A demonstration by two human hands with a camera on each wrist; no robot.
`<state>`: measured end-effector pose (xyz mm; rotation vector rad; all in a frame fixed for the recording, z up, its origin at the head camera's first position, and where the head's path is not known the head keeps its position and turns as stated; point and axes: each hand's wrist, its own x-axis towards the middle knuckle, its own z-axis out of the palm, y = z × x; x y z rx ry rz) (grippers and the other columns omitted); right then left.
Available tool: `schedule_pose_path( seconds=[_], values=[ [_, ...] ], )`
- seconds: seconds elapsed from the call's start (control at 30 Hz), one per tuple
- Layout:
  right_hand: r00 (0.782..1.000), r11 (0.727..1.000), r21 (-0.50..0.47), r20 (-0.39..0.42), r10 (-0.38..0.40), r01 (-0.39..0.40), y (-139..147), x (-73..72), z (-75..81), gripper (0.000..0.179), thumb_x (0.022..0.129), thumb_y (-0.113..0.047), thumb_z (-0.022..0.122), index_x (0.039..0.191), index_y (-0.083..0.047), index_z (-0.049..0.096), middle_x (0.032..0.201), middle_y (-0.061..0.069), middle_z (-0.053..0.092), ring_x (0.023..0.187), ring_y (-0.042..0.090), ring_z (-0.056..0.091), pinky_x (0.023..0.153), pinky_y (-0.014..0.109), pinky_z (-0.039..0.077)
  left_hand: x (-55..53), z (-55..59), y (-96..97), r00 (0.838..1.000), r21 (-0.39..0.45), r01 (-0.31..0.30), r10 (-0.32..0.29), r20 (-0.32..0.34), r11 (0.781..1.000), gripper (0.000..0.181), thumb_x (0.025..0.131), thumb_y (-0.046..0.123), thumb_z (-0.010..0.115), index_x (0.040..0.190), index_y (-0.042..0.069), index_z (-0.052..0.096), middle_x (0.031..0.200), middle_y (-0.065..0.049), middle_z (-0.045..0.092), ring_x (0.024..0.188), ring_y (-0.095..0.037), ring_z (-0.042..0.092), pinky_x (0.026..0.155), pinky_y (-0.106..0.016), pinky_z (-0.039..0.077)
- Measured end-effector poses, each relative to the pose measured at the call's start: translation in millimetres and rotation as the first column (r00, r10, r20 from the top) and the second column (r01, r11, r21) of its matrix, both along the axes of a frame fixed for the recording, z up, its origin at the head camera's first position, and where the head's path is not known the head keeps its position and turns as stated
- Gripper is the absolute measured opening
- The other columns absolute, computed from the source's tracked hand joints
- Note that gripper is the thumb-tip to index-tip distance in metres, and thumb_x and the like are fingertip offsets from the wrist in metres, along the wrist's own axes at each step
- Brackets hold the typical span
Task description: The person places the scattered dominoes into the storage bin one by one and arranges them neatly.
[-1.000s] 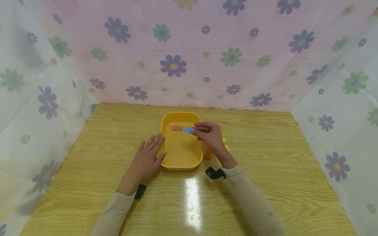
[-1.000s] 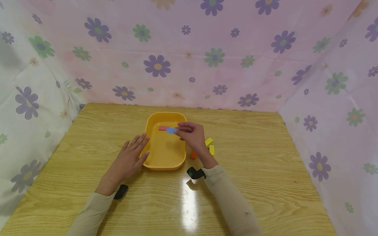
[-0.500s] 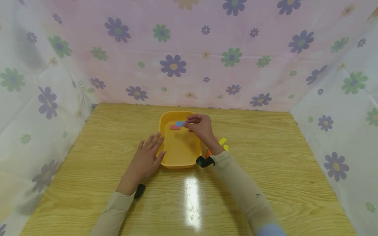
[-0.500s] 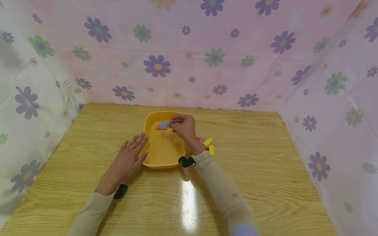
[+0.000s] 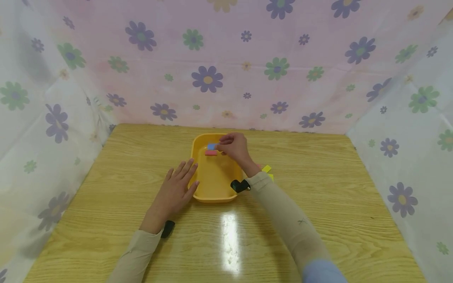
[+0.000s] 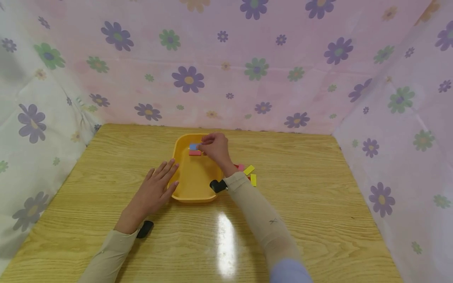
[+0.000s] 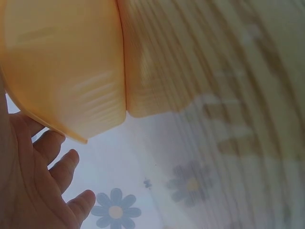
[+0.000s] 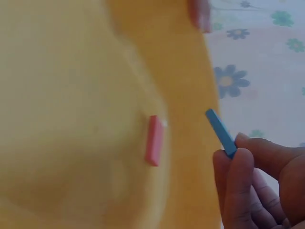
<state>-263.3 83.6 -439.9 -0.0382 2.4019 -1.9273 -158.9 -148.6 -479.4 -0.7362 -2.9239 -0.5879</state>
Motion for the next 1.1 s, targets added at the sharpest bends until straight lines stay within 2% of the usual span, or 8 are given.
schedule_pose_path(
  seconds=[0.07, 0.17, 0.3, 0.43, 0.53, 0.7, 0.87, 1.1],
  values=[
    [0.999, 0.998, 0.060, 0.035, 0.009, -0.011, -3.2, -2.7, -5.1, 0.028, 0.085, 0.000, 0.077, 0.109, 0.012, 0.070, 0.097, 0.025, 0.075, 0.088, 0.045, 0.072, 0.080, 0.051, 0.061, 0.1, 0.1, 0.3, 1.000, 0.003, 0.001, -0.001, 0.006, 1.000, 0.060, 0.108, 0.039, 0.045, 0.159, 0.008, 0.034, 0.168, -0.010, 0.024, 0.154, -0.036, 0.025, 0.120, -0.066, 0.020],
    [0.997, 0.983, 0.177, 0.063, 0.032, -0.043, -8.3, -5.4, -10.7, 0.027, 0.082, -0.001, 0.077, 0.106, 0.010, 0.072, 0.088, 0.022, 0.076, 0.075, 0.037, 0.073, 0.070, 0.038, 0.062, -0.1, 0.1, 0.6, 1.000, -0.001, 0.001, -0.001, 0.023, 1.000, 0.061, 0.109, 0.039, 0.044, 0.160, 0.009, 0.033, 0.169, -0.010, 0.023, 0.155, -0.036, 0.023, 0.120, -0.066, 0.019],
    [0.997, 0.942, 0.327, 0.052, 0.064, -0.077, -15.8, -6.9, -15.5, 0.015, 0.079, -0.002, 0.081, 0.087, 0.007, 0.073, 0.067, 0.009, 0.068, 0.057, 0.019, 0.060, 0.054, 0.023, 0.050, -0.4, 0.0, 0.4, 1.000, -0.009, -0.002, 0.002, 0.028, 1.000, 0.060, 0.109, 0.039, 0.044, 0.160, 0.009, 0.033, 0.169, -0.009, 0.023, 0.155, -0.035, 0.023, 0.121, -0.065, 0.018],
    [0.997, 0.910, 0.408, 0.068, 0.045, -0.069, -21.9, -8.2, -20.2, 0.022, 0.077, -0.003, 0.084, 0.065, 0.004, 0.067, 0.050, 0.000, 0.053, 0.046, 0.013, 0.047, 0.045, 0.021, 0.039, -0.2, 1.1, 0.3, 1.000, -0.008, -0.002, 0.002, 0.028, 1.000, 0.060, 0.108, 0.039, 0.045, 0.160, 0.009, 0.034, 0.168, -0.009, 0.024, 0.155, -0.035, 0.023, 0.121, -0.064, 0.019],
    [0.996, 0.895, 0.443, 0.088, 0.007, -0.046, -24.6, -8.7, -22.1, 0.029, 0.075, -0.004, 0.085, 0.058, -0.002, 0.062, 0.047, -0.002, 0.049, 0.043, 0.013, 0.044, 0.043, 0.021, 0.036, -0.3, 1.1, 0.3, 1.000, -0.007, 0.000, 0.000, 0.024, 1.000, 0.060, 0.108, 0.039, 0.045, 0.159, 0.009, 0.035, 0.168, -0.008, 0.024, 0.154, -0.035, 0.024, 0.121, -0.064, 0.019],
    [0.995, 0.883, 0.468, 0.091, -0.042, -0.005, -26.1, -8.4, -24.5, 0.028, 0.076, -0.006, 0.087, 0.063, -0.003, 0.062, 0.051, 0.000, 0.051, 0.046, 0.014, 0.048, 0.044, 0.021, 0.039, -0.4, 0.0, 0.4, 1.000, -0.004, 0.002, -0.002, 0.006, 1.000, 0.059, 0.108, 0.038, 0.046, 0.159, 0.009, 0.036, 0.168, -0.009, 0.026, 0.153, -0.036, 0.027, 0.121, -0.064, 0.020],
    [0.997, 0.883, 0.469, 0.053, -0.063, 0.031, -26.5, -7.8, -25.7, 0.019, 0.075, -0.005, 0.087, 0.074, 0.002, 0.069, 0.057, 0.003, 0.057, 0.050, 0.015, 0.053, 0.047, 0.021, 0.042, -0.5, -0.3, 0.5, 1.000, -0.001, 0.005, -0.005, -0.004, 1.000, 0.059, 0.108, 0.038, 0.046, 0.158, 0.009, 0.037, 0.167, -0.009, 0.027, 0.153, -0.036, 0.027, 0.120, -0.065, 0.021],
    [0.996, 0.869, 0.490, 0.021, -0.088, 0.066, -27.1, -10.6, -30.8, 0.021, 0.075, -0.006, 0.087, 0.082, 0.004, 0.070, 0.068, 0.008, 0.061, 0.060, 0.020, 0.057, 0.051, 0.022, 0.043, -0.6, -1.5, 0.2, 1.000, -0.003, 0.003, -0.003, -0.001, 1.000, 0.060, 0.108, 0.039, 0.047, 0.159, 0.010, 0.036, 0.167, -0.009, 0.027, 0.154, -0.035, 0.027, 0.121, -0.064, 0.021]
  ],
)
